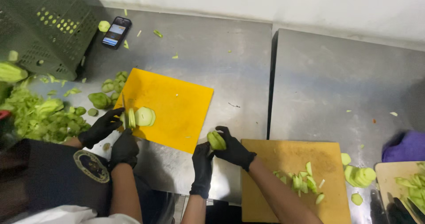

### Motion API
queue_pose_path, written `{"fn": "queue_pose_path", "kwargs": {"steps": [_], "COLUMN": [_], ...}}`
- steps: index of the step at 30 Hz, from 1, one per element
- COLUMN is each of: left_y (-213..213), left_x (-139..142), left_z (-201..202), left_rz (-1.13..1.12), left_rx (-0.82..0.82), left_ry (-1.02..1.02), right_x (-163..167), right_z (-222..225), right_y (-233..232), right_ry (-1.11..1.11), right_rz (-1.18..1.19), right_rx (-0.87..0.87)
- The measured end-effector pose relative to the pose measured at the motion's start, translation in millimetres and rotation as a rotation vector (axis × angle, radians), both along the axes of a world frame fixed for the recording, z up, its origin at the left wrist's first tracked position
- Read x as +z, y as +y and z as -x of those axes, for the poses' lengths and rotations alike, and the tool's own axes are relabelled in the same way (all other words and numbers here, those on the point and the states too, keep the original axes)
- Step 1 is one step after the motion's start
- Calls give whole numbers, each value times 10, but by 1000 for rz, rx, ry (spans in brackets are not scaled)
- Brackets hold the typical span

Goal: The person slices and juliennes green vegetables on a cutting board using a knife. They repeatedly cut the vegetables into thin strips and transfer them into a metal bowl.

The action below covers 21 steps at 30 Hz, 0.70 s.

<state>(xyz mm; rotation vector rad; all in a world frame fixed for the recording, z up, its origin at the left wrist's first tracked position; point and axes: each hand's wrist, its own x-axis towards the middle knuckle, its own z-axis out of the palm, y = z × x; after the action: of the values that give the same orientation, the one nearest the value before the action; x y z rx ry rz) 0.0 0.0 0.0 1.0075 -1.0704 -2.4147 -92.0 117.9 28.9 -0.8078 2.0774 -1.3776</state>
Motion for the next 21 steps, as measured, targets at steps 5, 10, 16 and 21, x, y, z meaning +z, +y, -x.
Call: {"fn": "queue_pose_path", "kwargs": {"steps": [5,10,16,21], "left_y": [275,607,958,734], "left_x": [207,398,427,514], "left_z": [-166,-423,-672,-877], "left_rz": [422,343,290,402], "left_rx": [-238,-568,-619,-716], "left_ry": [91,264,155,-88], "right_x": [51,-31,34,295], "right_z": [-249,-927,-1315,-1665], "right_y": [494,872,1103,1788], "right_ry": [-355,-455,124,465], "right_rz": [194,382,235,-456], "right_rx": [-179,-396,-339,-451]}}
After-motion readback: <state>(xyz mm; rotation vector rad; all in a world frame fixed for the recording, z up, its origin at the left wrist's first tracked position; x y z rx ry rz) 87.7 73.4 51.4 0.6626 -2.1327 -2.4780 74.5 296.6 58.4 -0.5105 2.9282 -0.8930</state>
